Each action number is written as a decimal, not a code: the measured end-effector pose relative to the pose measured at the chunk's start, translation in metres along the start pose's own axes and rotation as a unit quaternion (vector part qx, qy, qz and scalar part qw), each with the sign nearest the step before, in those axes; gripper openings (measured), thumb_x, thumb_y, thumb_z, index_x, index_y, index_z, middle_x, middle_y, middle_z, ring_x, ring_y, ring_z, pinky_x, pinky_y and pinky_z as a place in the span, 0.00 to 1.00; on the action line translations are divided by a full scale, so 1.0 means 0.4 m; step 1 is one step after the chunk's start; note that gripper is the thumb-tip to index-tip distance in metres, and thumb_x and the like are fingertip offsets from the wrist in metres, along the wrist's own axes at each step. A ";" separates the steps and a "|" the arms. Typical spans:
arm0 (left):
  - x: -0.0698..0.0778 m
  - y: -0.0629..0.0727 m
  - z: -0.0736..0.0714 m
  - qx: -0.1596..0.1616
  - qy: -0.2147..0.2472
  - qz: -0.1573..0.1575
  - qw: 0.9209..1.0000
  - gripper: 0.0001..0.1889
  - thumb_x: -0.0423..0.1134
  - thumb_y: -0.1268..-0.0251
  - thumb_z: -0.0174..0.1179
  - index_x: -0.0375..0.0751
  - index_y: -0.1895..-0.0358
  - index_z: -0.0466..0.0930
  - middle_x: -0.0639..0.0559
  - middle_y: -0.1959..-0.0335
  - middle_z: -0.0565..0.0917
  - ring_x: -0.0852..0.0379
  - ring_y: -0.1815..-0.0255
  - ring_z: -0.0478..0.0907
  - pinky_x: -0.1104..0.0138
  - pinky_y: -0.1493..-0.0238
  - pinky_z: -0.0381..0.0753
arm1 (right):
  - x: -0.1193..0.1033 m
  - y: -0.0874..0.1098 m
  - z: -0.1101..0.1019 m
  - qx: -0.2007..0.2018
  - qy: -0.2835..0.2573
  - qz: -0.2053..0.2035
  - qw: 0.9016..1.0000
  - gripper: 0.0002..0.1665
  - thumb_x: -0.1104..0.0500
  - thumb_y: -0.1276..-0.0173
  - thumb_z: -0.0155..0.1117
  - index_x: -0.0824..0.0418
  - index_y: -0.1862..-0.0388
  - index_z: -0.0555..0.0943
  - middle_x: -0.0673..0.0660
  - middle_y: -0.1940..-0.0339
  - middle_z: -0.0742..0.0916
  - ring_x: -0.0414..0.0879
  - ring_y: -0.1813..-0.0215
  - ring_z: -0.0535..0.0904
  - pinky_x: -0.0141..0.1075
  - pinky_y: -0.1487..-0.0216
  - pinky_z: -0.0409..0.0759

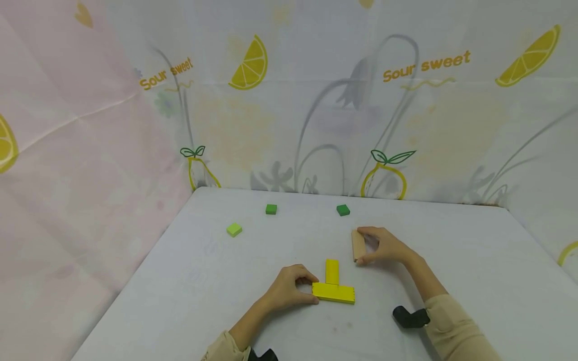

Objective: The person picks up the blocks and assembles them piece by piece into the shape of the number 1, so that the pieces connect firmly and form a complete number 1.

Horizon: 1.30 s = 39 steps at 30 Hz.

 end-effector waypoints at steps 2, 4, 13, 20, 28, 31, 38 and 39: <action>0.001 0.000 -0.001 0.001 0.000 0.003 1.000 0.17 0.36 0.58 0.75 0.36 0.61 0.85 0.52 0.67 0.82 0.63 0.66 0.74 0.73 0.62 0.74 | -0.001 0.001 0.000 0.006 0.003 -0.004 1.000 0.51 0.53 0.56 0.79 0.76 0.38 0.68 0.73 0.38 0.73 0.68 0.35 0.64 0.59 0.36 0.60; 0.001 0.000 -0.001 0.002 0.001 0.006 1.000 0.17 0.36 0.58 0.75 0.36 0.61 0.85 0.52 0.67 0.82 0.64 0.66 0.75 0.73 0.62 0.75 | -0.002 0.003 0.000 0.011 0.007 -0.006 1.000 0.50 0.53 0.56 0.79 0.77 0.39 0.68 0.74 0.39 0.73 0.69 0.36 0.65 0.59 0.37 0.60; -0.002 0.002 0.001 0.002 0.001 0.004 1.000 0.17 0.37 0.59 0.75 0.37 0.62 0.85 0.53 0.67 0.82 0.64 0.65 0.75 0.73 0.63 0.75 | 0.005 0.014 0.003 0.053 0.037 0.014 0.998 0.52 0.50 0.58 0.80 0.75 0.39 0.70 0.73 0.40 0.74 0.68 0.37 0.66 0.59 0.37 0.62; -0.001 0.002 0.000 0.004 -0.003 0.011 1.000 0.17 0.37 0.58 0.75 0.37 0.61 0.85 0.53 0.67 0.82 0.66 0.66 0.74 0.73 0.63 0.75 | 0.014 0.023 0.006 0.074 0.028 0.021 0.997 0.52 0.48 0.59 0.80 0.73 0.38 0.70 0.72 0.39 0.75 0.67 0.36 0.66 0.58 0.37 0.62; -0.002 0.000 0.000 0.001 0.002 0.004 1.000 0.17 0.37 0.58 0.75 0.37 0.61 0.85 0.52 0.67 0.82 0.64 0.65 0.75 0.73 0.62 0.75 | 0.020 0.024 0.010 0.049 0.002 0.014 0.999 0.54 0.50 0.58 0.80 0.74 0.36 0.66 0.72 0.36 0.72 0.67 0.34 0.64 0.58 0.36 0.60; -0.001 0.000 0.000 0.001 0.001 0.002 1.000 0.17 0.37 0.58 0.75 0.37 0.61 0.85 0.53 0.67 0.82 0.65 0.65 0.74 0.73 0.62 0.75 | 0.017 0.022 0.008 0.055 0.002 0.009 0.998 0.53 0.50 0.58 0.80 0.75 0.37 0.68 0.72 0.38 0.73 0.67 0.35 0.65 0.59 0.37 0.62; -0.002 0.001 0.001 -0.002 0.005 -0.012 1.000 0.17 0.37 0.58 0.75 0.38 0.61 0.85 0.55 0.67 0.81 0.67 0.66 0.73 0.74 0.62 0.75 | 0.013 0.021 0.010 0.080 0.010 0.003 0.997 0.51 0.50 0.60 0.80 0.74 0.40 0.71 0.71 0.41 0.76 0.66 0.37 0.68 0.58 0.39 0.64; -0.001 0.002 0.001 -0.002 0.004 -0.012 1.000 0.17 0.37 0.58 0.75 0.37 0.61 0.85 0.55 0.67 0.81 0.67 0.66 0.73 0.74 0.62 0.75 | 0.012 0.020 0.011 0.082 0.008 0.002 0.997 0.51 0.51 0.60 0.80 0.74 0.40 0.71 0.71 0.41 0.76 0.66 0.37 0.68 0.58 0.39 0.64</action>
Point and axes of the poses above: each hand's wrist, its own y-axis away from the middle knuckle, its own z-axis out of the palm, x = y × z, the point moved 6 cm from there along -y, towards the middle knuckle
